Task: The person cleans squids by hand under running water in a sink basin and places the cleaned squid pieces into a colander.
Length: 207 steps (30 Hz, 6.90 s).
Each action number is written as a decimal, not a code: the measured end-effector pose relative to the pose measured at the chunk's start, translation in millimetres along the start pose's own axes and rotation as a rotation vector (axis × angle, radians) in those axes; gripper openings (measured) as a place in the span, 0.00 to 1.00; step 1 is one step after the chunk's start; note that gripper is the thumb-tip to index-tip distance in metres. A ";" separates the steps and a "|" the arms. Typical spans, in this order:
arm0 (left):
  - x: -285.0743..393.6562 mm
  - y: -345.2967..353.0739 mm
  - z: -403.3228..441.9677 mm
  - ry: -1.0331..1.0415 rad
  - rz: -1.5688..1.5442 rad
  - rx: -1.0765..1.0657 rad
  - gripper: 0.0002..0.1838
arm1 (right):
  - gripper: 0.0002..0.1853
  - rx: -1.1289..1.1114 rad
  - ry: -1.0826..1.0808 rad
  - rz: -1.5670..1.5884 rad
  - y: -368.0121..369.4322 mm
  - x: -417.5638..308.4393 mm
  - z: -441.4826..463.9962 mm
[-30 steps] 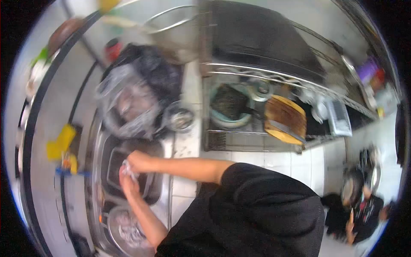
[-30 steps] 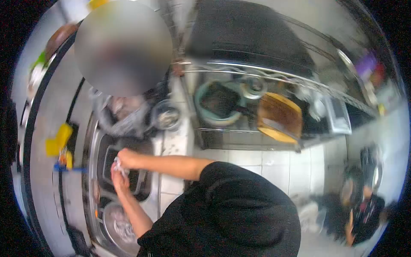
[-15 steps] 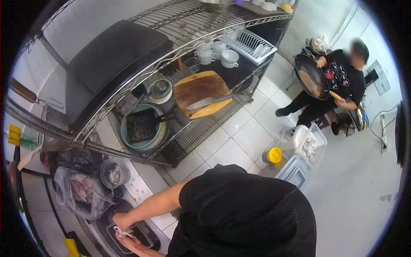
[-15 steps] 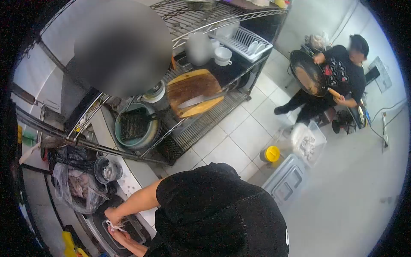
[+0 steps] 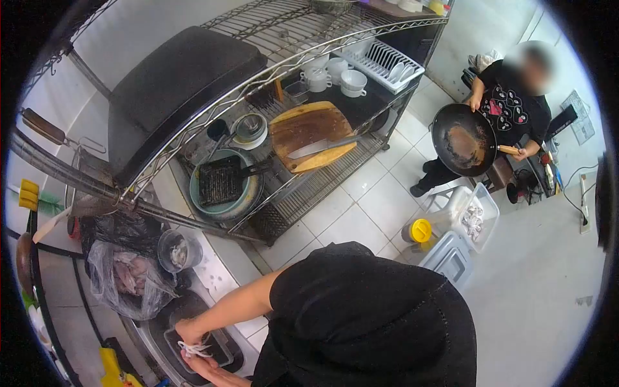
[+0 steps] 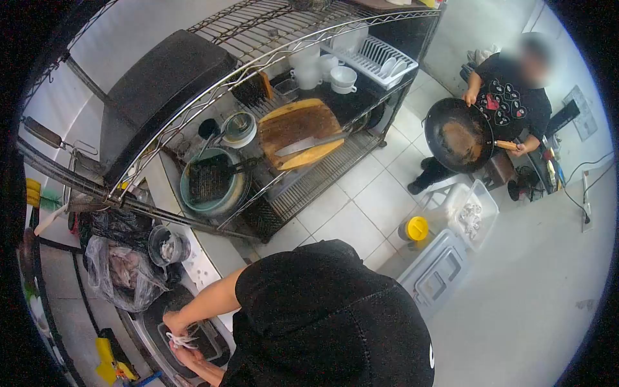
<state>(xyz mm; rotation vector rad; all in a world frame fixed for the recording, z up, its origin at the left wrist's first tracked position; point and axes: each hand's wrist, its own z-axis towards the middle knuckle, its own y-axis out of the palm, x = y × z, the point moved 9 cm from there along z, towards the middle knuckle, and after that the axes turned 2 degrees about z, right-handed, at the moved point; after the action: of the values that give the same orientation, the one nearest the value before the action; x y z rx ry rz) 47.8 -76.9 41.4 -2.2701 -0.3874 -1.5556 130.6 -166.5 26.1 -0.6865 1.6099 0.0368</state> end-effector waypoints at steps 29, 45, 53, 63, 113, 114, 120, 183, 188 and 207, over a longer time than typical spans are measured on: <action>-36.3 -16.1 54.4 0.051 -0.234 -0.256 0.26 | 0.11 0.012 0.179 0.296 -0.5 28.6 -14.6; -37.2 -14.2 58.5 0.207 -0.171 -0.230 0.23 | 0.08 -0.009 0.276 0.697 0.0 34.4 -22.7; -29.7 -10.1 43.3 0.121 -0.188 -0.122 0.23 | 0.07 -0.070 0.371 0.778 1.7 38.1 -29.0; -26.2 -12.3 39.2 0.161 -0.136 -0.068 0.22 | 0.09 -0.216 -0.367 0.207 20.5 17.1 13.1; -19.0 -23.9 -1.5 0.311 -0.333 0.070 0.15 | 0.08 -0.268 0.058 0.661 31.3 23.3 -16.8; -18.0 -27.0 -14.9 0.256 -0.358 0.172 0.19 | 0.08 -0.273 0.098 0.817 36.6 23.1 -18.7; -30.3 -34.7 -9.9 0.318 -0.662 0.179 0.16 | 0.09 -0.330 0.206 0.850 48.7 14.4 -29.2; -202.7 -121.9 181.9 -0.087 0.207 0.751 0.18 | 0.27 -0.353 0.407 0.030 190.8 146.7 153.9; -113.7 -136.9 155.1 0.098 -0.096 0.682 0.13 | 0.22 -0.705 0.378 0.456 196.1 64.3 106.1; 28.9 -204.0 78.0 0.478 -0.817 0.659 0.12 | 0.13 -0.464 -0.543 -0.182 163.6 11.0 72.3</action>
<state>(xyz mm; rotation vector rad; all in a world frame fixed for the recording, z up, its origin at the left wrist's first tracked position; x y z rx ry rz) 37.7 141.2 71.0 -1.2172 -1.5385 -1.8535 122.3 -7.6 -56.2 -1.0721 1.0128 0.4379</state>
